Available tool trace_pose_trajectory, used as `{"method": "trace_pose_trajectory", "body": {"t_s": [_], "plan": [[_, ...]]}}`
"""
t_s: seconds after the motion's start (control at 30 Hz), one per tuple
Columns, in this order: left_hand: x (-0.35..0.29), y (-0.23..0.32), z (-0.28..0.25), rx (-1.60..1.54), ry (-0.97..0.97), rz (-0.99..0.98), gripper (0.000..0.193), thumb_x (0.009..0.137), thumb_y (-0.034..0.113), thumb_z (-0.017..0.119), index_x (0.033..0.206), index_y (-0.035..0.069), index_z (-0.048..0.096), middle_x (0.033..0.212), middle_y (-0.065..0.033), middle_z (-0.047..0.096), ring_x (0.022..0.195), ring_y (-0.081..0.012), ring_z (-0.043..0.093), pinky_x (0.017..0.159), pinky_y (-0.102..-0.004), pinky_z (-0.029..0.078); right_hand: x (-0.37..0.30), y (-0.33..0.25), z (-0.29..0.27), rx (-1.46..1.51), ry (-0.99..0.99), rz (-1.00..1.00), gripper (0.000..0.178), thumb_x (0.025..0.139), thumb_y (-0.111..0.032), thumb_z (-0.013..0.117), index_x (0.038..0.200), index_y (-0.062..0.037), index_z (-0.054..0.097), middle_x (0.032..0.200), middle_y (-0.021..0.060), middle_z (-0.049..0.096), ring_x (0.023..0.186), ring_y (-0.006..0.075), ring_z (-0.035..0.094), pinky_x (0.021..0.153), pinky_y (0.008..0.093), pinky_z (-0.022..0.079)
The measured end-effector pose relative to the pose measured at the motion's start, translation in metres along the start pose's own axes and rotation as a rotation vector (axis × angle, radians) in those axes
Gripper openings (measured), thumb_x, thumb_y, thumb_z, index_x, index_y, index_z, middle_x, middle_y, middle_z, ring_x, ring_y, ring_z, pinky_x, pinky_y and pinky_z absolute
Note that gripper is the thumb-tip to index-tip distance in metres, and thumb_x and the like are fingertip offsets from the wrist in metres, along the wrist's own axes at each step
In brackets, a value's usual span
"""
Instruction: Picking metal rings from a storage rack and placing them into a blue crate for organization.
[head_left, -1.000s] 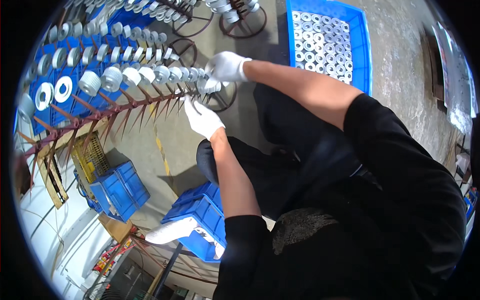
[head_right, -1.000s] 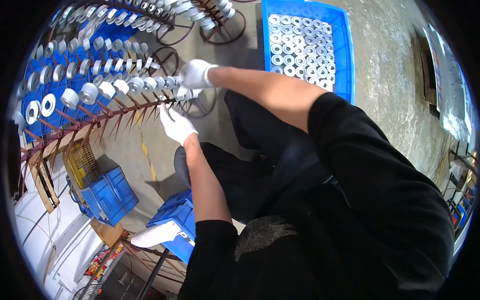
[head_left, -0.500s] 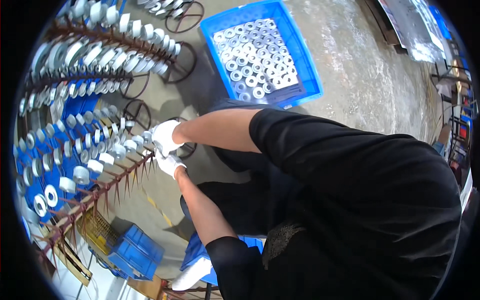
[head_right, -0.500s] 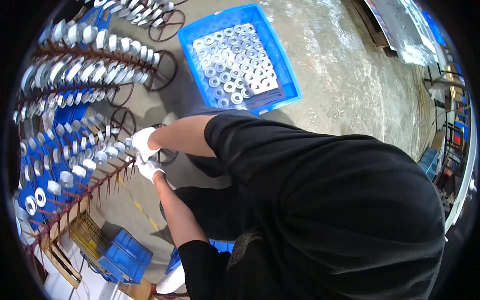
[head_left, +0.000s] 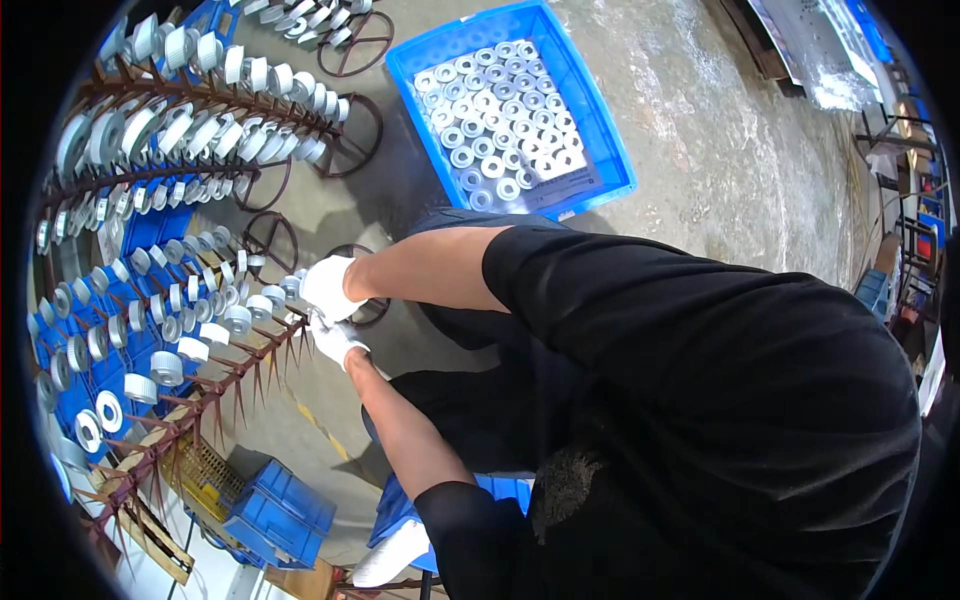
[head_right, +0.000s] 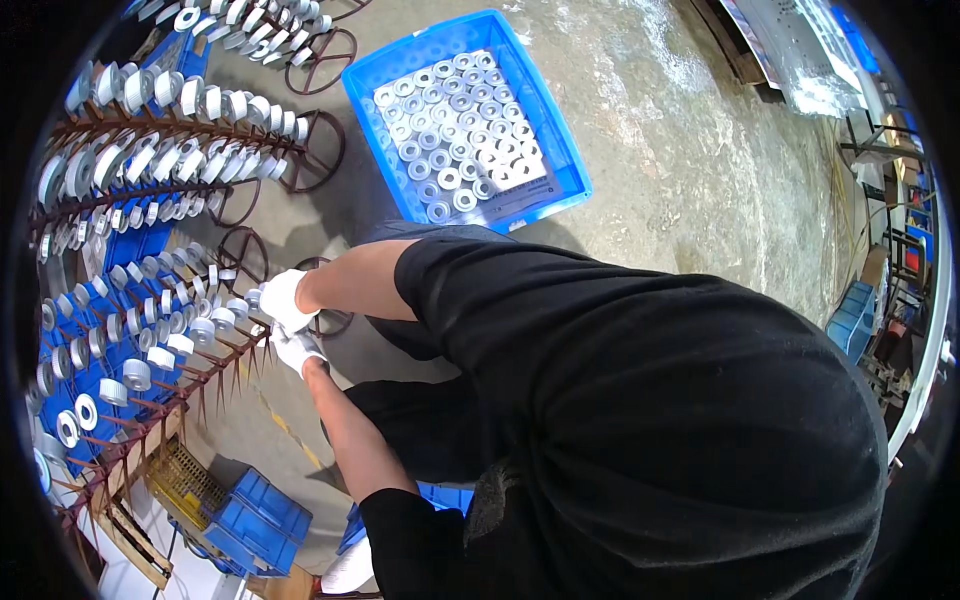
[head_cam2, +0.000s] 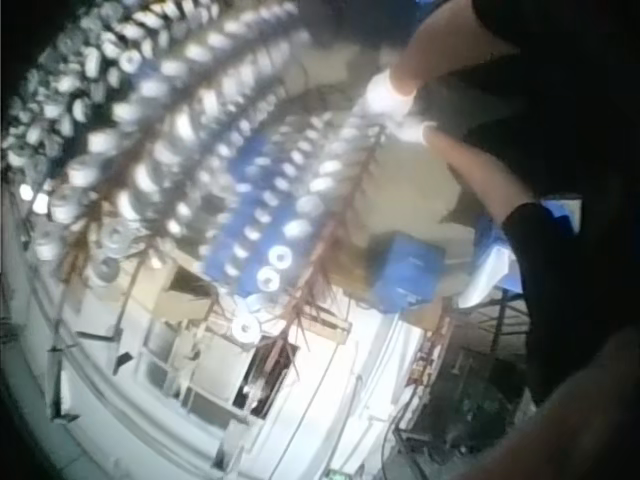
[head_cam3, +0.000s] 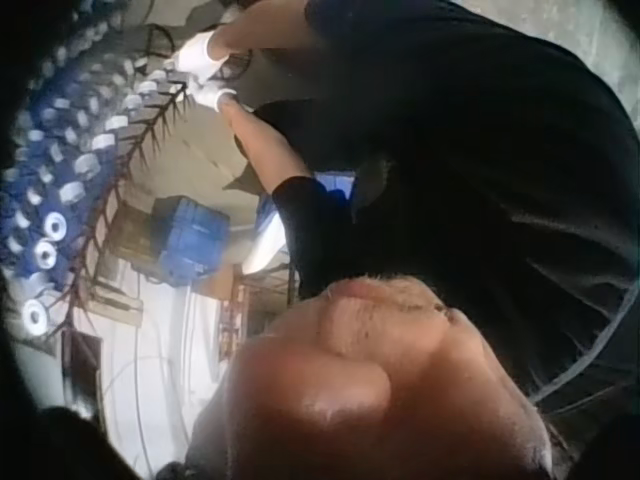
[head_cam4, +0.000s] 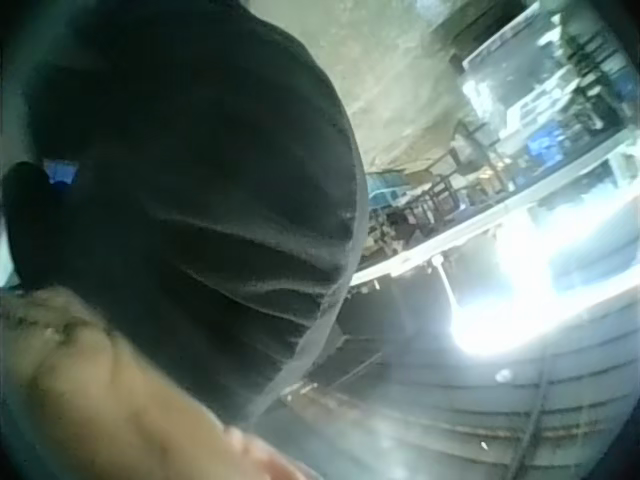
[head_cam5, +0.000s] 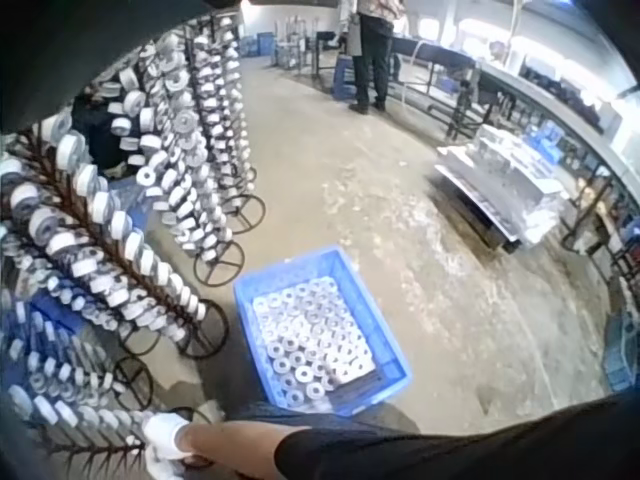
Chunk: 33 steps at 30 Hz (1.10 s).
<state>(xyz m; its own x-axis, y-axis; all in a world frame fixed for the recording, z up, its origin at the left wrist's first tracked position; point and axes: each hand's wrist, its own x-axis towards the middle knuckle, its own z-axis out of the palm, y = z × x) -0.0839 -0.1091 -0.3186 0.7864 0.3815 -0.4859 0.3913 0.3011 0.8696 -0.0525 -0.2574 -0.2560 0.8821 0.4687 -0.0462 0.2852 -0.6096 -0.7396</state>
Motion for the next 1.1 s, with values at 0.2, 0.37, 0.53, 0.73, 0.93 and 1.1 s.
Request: {"method": "trace_pose_trajectory", "body": {"t_s": [0.2, 0.37, 0.53, 0.73, 0.93, 1.1], "plan": [[0.005, 0.0, -0.008, -0.066, -0.076, -0.001, 0.031, 0.092, 0.015, 0.043, 0.117, 0.001, 0.054, 0.11, -0.0101, 0.06, 0.095, -0.0194, 0.057, 0.082, -0.0289, 0.045, 0.003, -0.003, -0.006, -0.016, -0.064, 0.04, 0.023, 0.069, -0.024, 0.064, 0.083, -0.0064, 0.067, 0.081, 0.0105, 0.066, 0.069, 0.0303, 0.061, 0.066, 0.0385, 0.051], [0.01, -0.004, -0.008, 0.118, -0.095, 0.068, 0.031, 0.093, 0.016, 0.043, 0.117, 0.001, 0.055, 0.112, -0.0091, 0.06, 0.096, -0.0191, 0.057, 0.083, -0.0289, 0.044, 0.001, -0.002, -0.018, -0.017, -0.073, 0.04, 0.026, 0.069, -0.029, 0.064, 0.083, -0.0067, 0.068, 0.08, 0.0098, 0.067, 0.068, 0.0295, 0.061, 0.065, 0.0377, 0.051], [0.03, -0.015, -0.022, 0.587, -0.06, 0.283, 0.03, 0.093, 0.019, 0.044, 0.115, 0.002, 0.057, 0.112, -0.0069, 0.06, 0.095, -0.0181, 0.057, 0.082, -0.0279, 0.044, -0.011, 0.005, -0.064, 0.117, -0.152, 0.053, 0.031, 0.067, -0.033, 0.066, 0.08, -0.0048, 0.068, 0.074, 0.0099, 0.067, 0.06, 0.0256, 0.058, 0.063, 0.0375, 0.05], [0.03, -0.007, -0.025, 0.507, -0.159, 0.269, 0.029, 0.092, 0.022, 0.047, 0.111, 0.004, 0.059, 0.11, -0.0043, 0.061, 0.094, -0.0165, 0.057, 0.081, -0.0265, 0.043, -0.101, 0.076, -0.168, 0.378, -0.139, 0.156, 0.024, 0.07, -0.023, 0.062, 0.086, -0.0047, 0.065, 0.066, 0.0057, 0.06, 0.056, 0.0163, 0.053, 0.052, 0.0296, 0.045], [0.012, 0.01, -0.016, 0.516, -0.106, 0.112, 0.026, 0.091, 0.024, 0.048, 0.109, 0.009, 0.06, 0.108, -0.0025, 0.061, 0.095, -0.0164, 0.056, 0.082, -0.0294, 0.042, -0.202, 0.134, -0.154, 0.271, -0.384, 0.713, 0.035, 0.072, -0.035, 0.064, 0.083, -0.0016, 0.065, 0.07, 0.0094, 0.062, 0.059, 0.0205, 0.056, 0.053, 0.0324, 0.047], [-0.008, 0.019, 0.001, 0.547, -0.045, 0.043, 0.024, 0.09, 0.024, 0.049, 0.109, 0.013, 0.06, 0.108, -0.0016, 0.061, 0.096, -0.0173, 0.056, 0.083, -0.033, 0.042, -0.223, 0.153, -0.1, 0.176, -0.542, 0.739, 0.041, 0.073, -0.039, 0.06, 0.093, -0.004, 0.067, 0.082, 0.0097, 0.065, 0.069, 0.0245, 0.061, 0.062, 0.0365, 0.05]]}}
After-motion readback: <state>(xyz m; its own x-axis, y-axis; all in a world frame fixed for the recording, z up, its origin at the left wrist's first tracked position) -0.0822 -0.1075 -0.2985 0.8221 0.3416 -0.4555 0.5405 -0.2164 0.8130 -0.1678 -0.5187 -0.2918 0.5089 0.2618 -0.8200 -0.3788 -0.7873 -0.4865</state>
